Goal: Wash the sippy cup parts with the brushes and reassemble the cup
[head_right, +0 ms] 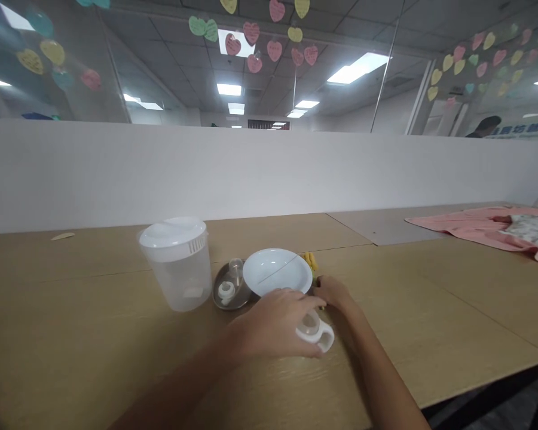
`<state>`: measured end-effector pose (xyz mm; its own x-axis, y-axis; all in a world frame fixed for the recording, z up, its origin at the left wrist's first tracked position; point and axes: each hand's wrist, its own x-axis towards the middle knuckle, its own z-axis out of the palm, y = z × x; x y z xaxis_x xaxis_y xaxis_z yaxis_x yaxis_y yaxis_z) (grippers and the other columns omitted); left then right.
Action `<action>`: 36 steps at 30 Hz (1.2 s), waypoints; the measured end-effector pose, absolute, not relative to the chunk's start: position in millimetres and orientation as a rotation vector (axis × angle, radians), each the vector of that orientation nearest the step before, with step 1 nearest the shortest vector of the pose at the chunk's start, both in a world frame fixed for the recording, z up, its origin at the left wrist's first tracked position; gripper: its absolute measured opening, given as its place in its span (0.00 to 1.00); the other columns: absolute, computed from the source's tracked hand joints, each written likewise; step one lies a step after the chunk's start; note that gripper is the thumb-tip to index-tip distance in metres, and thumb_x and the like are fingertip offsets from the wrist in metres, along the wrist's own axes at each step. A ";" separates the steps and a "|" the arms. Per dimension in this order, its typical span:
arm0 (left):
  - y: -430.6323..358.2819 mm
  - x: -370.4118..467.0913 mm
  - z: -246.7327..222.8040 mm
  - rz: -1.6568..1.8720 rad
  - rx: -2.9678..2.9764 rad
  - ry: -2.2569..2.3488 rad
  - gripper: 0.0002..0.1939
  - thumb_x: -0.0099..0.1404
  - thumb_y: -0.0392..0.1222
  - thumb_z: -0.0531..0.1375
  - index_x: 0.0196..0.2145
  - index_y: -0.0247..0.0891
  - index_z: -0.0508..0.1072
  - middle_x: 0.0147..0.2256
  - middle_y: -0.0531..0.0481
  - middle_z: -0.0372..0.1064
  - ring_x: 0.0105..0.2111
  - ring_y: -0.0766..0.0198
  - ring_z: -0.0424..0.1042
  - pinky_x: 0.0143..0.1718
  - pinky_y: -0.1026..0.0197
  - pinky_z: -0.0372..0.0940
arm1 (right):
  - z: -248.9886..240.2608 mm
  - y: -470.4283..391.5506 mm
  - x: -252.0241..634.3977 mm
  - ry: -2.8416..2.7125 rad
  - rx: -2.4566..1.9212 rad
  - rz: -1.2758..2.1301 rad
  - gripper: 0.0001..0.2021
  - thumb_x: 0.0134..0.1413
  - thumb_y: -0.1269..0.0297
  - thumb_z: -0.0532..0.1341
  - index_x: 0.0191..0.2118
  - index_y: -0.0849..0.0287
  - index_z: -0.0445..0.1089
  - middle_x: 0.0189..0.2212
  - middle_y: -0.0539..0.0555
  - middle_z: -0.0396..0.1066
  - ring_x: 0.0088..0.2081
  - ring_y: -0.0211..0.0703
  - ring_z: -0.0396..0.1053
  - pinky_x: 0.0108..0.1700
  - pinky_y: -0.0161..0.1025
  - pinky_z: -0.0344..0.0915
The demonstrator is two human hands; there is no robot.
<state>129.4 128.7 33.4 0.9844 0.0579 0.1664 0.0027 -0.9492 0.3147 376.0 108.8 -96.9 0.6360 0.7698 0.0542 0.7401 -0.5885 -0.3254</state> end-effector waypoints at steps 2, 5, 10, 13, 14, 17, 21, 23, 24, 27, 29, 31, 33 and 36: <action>132.1 132.8 25.5 0.146 2.926 0.028 0.29 0.53 0.52 0.63 0.51 0.40 0.66 0.43 0.45 0.72 0.43 0.51 0.70 0.43 0.54 0.63 | -94.3 108.5 376.1 -1.246 -2.536 0.180 0.09 0.44 0.62 0.58 0.27 0.60 0.73 0.26 0.57 0.75 0.29 0.46 0.71 0.27 0.34 0.57; 140.0 136.9 17.5 0.062 3.052 0.126 0.24 0.55 0.49 0.61 0.47 0.37 0.68 0.40 0.43 0.71 0.42 0.50 0.70 0.41 0.53 0.63 | -91.3 107.7 373.9 -1.255 -2.521 0.192 0.10 0.46 0.60 0.58 0.29 0.60 0.73 0.27 0.58 0.74 0.30 0.46 0.71 0.28 0.35 0.57; 155.4 136.3 16.5 0.094 3.072 0.205 0.26 0.54 0.52 0.62 0.47 0.35 0.69 0.43 0.39 0.71 0.44 0.47 0.69 0.44 0.52 0.63 | -91.9 107.5 370.4 -1.239 -2.476 0.124 0.15 0.46 0.60 0.60 0.40 0.60 0.71 0.35 0.59 0.74 0.37 0.49 0.72 0.32 0.35 0.59; 175.4 129.1 28.3 0.287 2.903 0.216 0.26 0.60 0.58 0.56 0.51 0.41 0.67 0.46 0.45 0.70 0.45 0.54 0.69 0.43 0.58 0.64 | -94.7 108.2 371.3 -1.202 -2.437 0.017 0.19 0.51 0.60 0.57 0.49 0.61 0.66 0.41 0.61 0.72 0.41 0.50 0.71 0.35 0.37 0.59; 184.6 126.0 32.7 0.345 2.890 0.336 0.21 0.63 0.55 0.53 0.49 0.42 0.69 0.45 0.46 0.71 0.44 0.56 0.70 0.42 0.60 0.64 | -95.3 108.6 371.7 -1.173 -2.425 -0.028 0.21 0.53 0.60 0.55 0.51 0.62 0.64 0.43 0.62 0.71 0.42 0.50 0.70 0.36 0.37 0.60; 216.4 117.1 38.5 0.386 2.926 0.792 0.15 0.66 0.41 0.49 0.36 0.35 0.75 0.38 0.39 0.73 0.41 0.54 0.71 0.43 0.55 0.63 | -93.1 111.7 370.8 -1.028 -2.369 -0.173 0.24 0.56 0.58 0.51 0.57 0.63 0.57 0.43 0.62 0.70 0.40 0.49 0.70 0.36 0.38 0.60; 250.6 110.6 21.2 0.199 2.933 1.049 0.09 0.59 0.32 0.54 0.31 0.32 0.75 0.31 0.36 0.73 0.37 0.52 0.73 0.38 0.55 0.65 | -73.8 126.8 359.8 -0.928 -2.295 -0.410 0.23 0.56 0.58 0.51 0.55 0.64 0.60 0.41 0.61 0.70 0.40 0.50 0.69 0.36 0.39 0.59; 258.6 112.2 7.8 0.093 2.934 1.096 0.09 0.57 0.31 0.56 0.33 0.31 0.76 0.33 0.35 0.74 0.36 0.52 0.73 0.36 0.57 0.66 | -57.7 139.4 350.1 -1.011 -2.310 -0.402 0.19 0.57 0.60 0.50 0.51 0.63 0.64 0.41 0.60 0.71 0.41 0.49 0.69 0.38 0.39 0.59; 260.5 114.4 1.7 0.052 2.935 1.109 0.09 0.57 0.30 0.56 0.34 0.31 0.76 0.35 0.35 0.74 0.37 0.52 0.74 0.36 0.58 0.66 | -49.3 146.4 344.7 -1.078 -2.342 -0.328 0.18 0.58 0.61 0.49 0.50 0.62 0.65 0.40 0.60 0.72 0.41 0.49 0.69 0.38 0.39 0.59; 260.5 124.5 -11.4 -0.032 2.941 1.127 0.11 0.56 0.30 0.57 0.36 0.32 0.76 0.38 0.35 0.74 0.41 0.52 0.73 0.39 0.57 0.66 | -29.6 167.7 328.4 -1.381 -2.457 0.022 0.20 0.59 0.62 0.48 0.54 0.60 0.64 0.45 0.61 0.71 0.43 0.49 0.69 0.39 0.39 0.60; 259.1 130.8 -15.8 -0.068 2.940 1.143 0.11 0.57 0.31 0.57 0.36 0.31 0.76 0.37 0.34 0.74 0.43 0.50 0.72 0.42 0.55 0.66 | -24.3 181.0 319.5 -1.535 -2.460 0.200 0.22 0.55 0.63 0.54 0.56 0.56 0.62 0.47 0.60 0.70 0.38 0.46 0.72 0.36 0.37 0.62; 259.0 134.1 -17.8 -0.087 2.929 1.165 0.12 0.57 0.30 0.56 0.37 0.31 0.76 0.38 0.34 0.74 0.44 0.50 0.71 0.43 0.54 0.66 | -24.3 192.6 313.7 -1.614 -2.468 0.355 0.20 0.50 0.62 0.58 0.51 0.57 0.68 0.42 0.59 0.73 0.27 0.43 0.72 0.29 0.36 0.63; 260.7 133.7 -18.1 -0.092 2.909 1.184 0.13 0.58 0.28 0.54 0.39 0.30 0.76 0.39 0.34 0.73 0.44 0.50 0.72 0.44 0.53 0.66 | -25.8 202.2 311.5 -1.654 -2.484 0.457 0.15 0.49 0.62 0.59 0.40 0.63 0.74 0.32 0.60 0.75 0.20 0.41 0.69 0.25 0.36 0.62; 265.1 129.1 -17.6 -0.087 2.863 1.209 0.14 0.58 0.29 0.54 0.39 0.31 0.75 0.39 0.35 0.73 0.43 0.52 0.73 0.42 0.57 0.66 | -24.4 214.1 314.9 -1.687 -2.473 0.472 0.13 0.50 0.63 0.58 0.31 0.69 0.75 0.24 0.62 0.73 0.18 0.41 0.68 0.23 0.35 0.61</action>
